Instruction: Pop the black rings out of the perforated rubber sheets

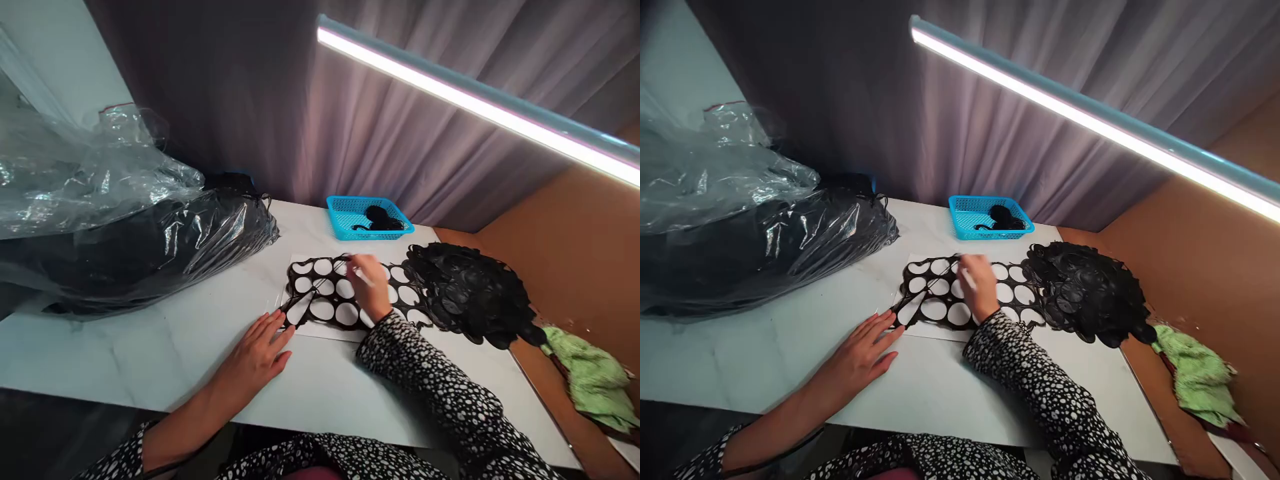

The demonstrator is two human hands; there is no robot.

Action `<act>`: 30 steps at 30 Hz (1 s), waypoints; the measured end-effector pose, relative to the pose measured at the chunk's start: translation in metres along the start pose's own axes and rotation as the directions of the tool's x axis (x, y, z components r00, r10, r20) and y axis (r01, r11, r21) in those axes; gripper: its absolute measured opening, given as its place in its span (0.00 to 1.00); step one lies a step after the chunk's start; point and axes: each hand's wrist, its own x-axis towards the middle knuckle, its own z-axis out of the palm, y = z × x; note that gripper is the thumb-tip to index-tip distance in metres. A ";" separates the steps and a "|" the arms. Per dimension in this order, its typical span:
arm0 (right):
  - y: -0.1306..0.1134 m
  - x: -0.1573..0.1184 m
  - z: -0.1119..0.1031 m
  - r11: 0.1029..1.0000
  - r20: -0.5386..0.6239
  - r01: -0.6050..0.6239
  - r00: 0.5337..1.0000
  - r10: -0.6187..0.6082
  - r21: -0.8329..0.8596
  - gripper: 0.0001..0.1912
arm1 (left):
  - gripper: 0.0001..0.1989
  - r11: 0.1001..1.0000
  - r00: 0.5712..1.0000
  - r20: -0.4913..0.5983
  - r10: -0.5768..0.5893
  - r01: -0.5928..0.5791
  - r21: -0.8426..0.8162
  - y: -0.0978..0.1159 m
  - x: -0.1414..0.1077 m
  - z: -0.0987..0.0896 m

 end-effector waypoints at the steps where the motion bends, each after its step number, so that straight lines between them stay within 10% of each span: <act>1: 0.015 0.008 -0.014 0.996 -0.097 -0.092 0.991 0.090 -0.017 0.07 | 0.16 1.000 1.000 -0.001 0.019 -0.019 -0.006 -0.003 0.000 -0.003; 3: 0.037 0.012 -0.043 0.974 -0.133 -0.224 0.965 0.227 0.033 0.09 | 0.14 0.998 0.999 0.011 0.049 -0.049 -0.035 -0.010 0.008 -0.013; 6: 0.042 -0.010 -0.077 0.875 0.163 -0.405 0.913 0.374 0.264 0.12 | 0.12 0.989 0.998 0.067 0.021 -0.011 -0.150 -0.013 0.045 -0.034; 11: 0.010 -0.045 -0.095 0.400 0.715 -0.752 0.644 0.274 0.524 0.17 | 0.43 0.776 0.930 0.295 0.221 0.015 -0.630 0.016 0.152 -0.046; 16: 0.022 -0.027 -0.105 0.116 0.720 -0.751 0.657 0.224 0.650 0.23 | 0.44 0.299 0.723 0.541 0.429 0.452 -0.840 0.047 0.227 -0.015; 22: 0.050 -0.024 -0.101 -0.057 0.720 -0.728 0.659 0.215 0.683 0.22 | 0.40 0.044 0.752 0.615 0.237 0.624 -0.780 0.040 0.237 0.001; 30: 0.043 -0.028 -0.103 -0.031 0.713 -0.713 0.697 0.078 0.700 0.20 | 0.31 0.040 0.802 0.592 0.080 0.591 -0.805 0.037 0.239 0.003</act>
